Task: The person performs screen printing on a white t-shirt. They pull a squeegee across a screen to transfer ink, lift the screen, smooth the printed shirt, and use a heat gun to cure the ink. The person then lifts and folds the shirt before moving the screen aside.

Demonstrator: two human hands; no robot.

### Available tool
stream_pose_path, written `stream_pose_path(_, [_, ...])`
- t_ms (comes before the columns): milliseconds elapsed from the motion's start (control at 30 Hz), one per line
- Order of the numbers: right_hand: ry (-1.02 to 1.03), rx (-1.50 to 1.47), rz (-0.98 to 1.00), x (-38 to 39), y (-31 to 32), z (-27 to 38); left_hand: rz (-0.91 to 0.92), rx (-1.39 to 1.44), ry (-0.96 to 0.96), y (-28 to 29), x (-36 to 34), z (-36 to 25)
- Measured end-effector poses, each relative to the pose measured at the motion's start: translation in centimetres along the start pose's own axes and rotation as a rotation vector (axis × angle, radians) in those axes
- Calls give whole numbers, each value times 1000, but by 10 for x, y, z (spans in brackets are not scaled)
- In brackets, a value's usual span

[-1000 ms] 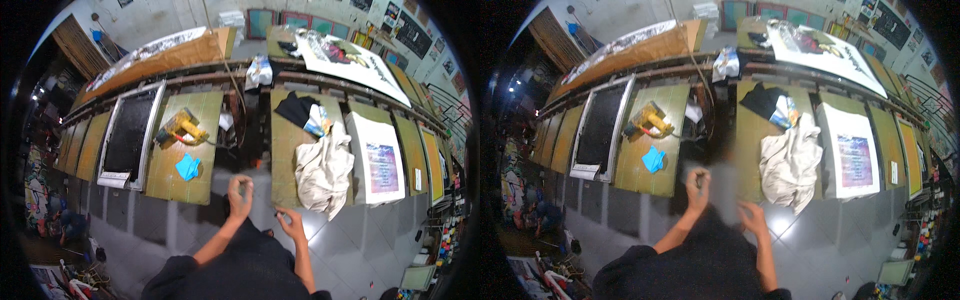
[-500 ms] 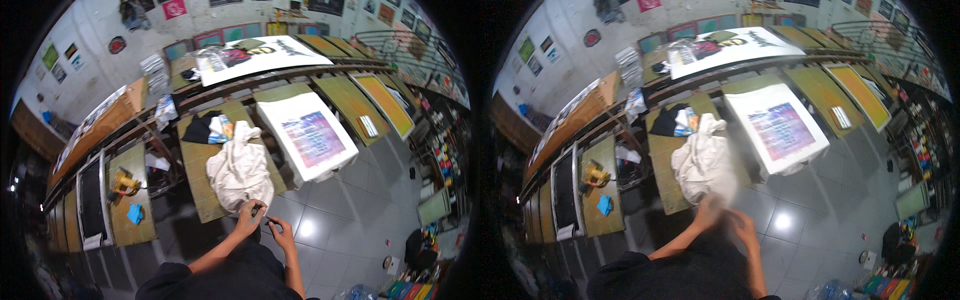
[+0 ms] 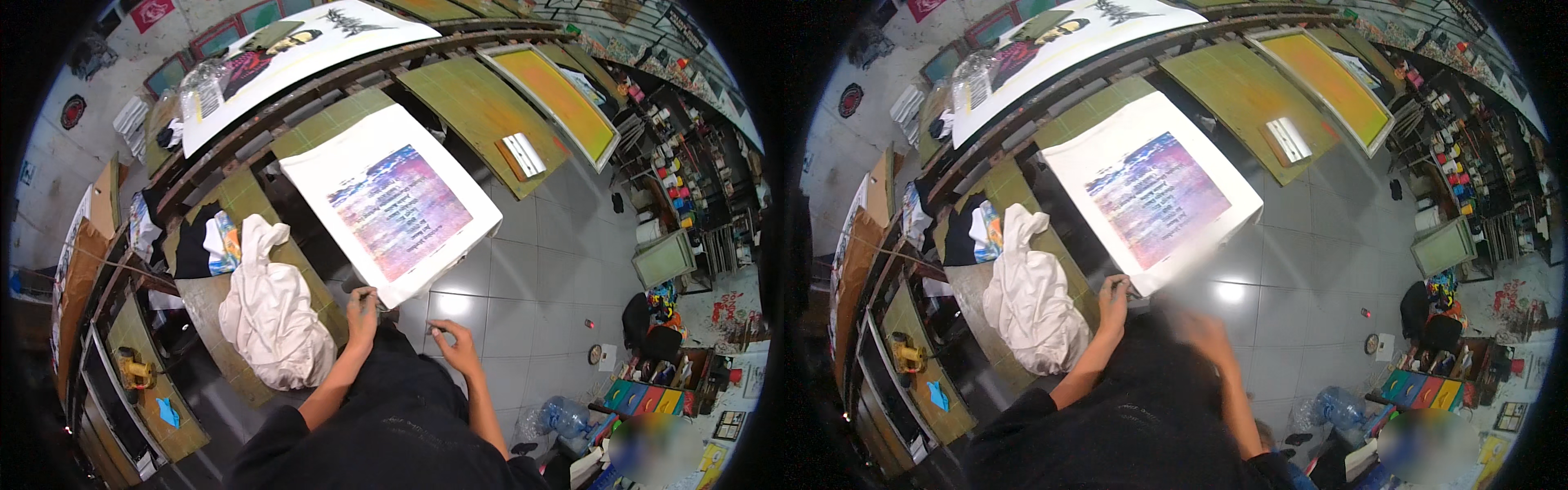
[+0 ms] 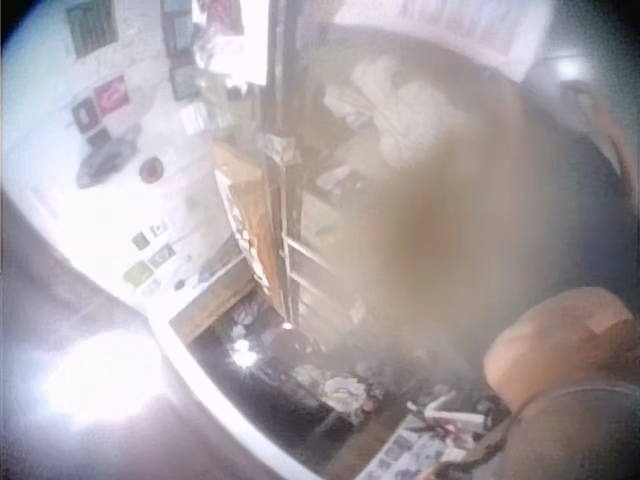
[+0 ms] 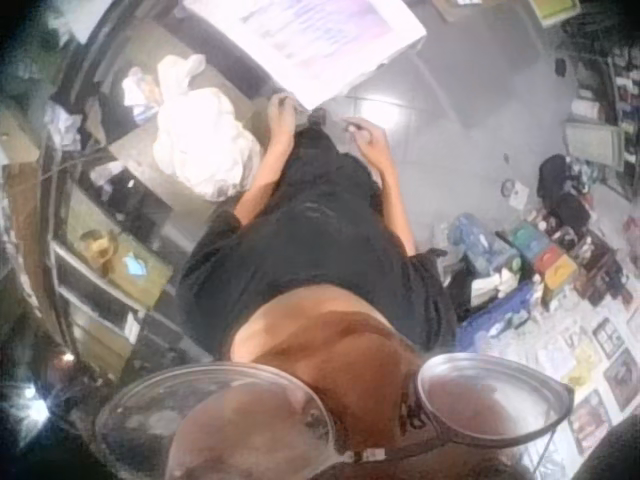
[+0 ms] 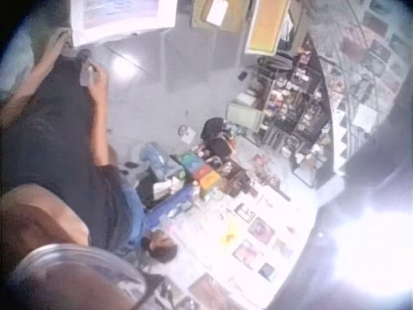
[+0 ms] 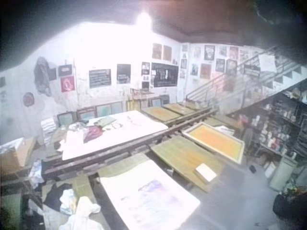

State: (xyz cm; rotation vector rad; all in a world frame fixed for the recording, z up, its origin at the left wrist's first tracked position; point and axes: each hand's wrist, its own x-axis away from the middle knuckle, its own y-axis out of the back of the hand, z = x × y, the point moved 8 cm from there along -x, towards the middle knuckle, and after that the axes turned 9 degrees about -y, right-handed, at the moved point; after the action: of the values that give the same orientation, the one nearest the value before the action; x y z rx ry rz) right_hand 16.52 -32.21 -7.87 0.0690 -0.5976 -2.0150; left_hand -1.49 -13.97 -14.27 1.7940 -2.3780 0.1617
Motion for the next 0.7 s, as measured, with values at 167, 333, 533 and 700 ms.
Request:
stream_pose_path(167, [-19, -77, -51, -54, 54, -35, -143, 60, 174, 2, -12, 35])
stream_pose_path(333, [-1, -67, -139, -119, 110, -63, -230, 111, 356, -4, -4, 50])
stream_pose_path(533, [-140, -28, -317, -204, 166, -127, -326, 246, 593, -6, 18, 120])
stream_pose_path(700, [-35, 147, -221, -258, 184, -140, -411, 502, 761, -39, 30, 137])
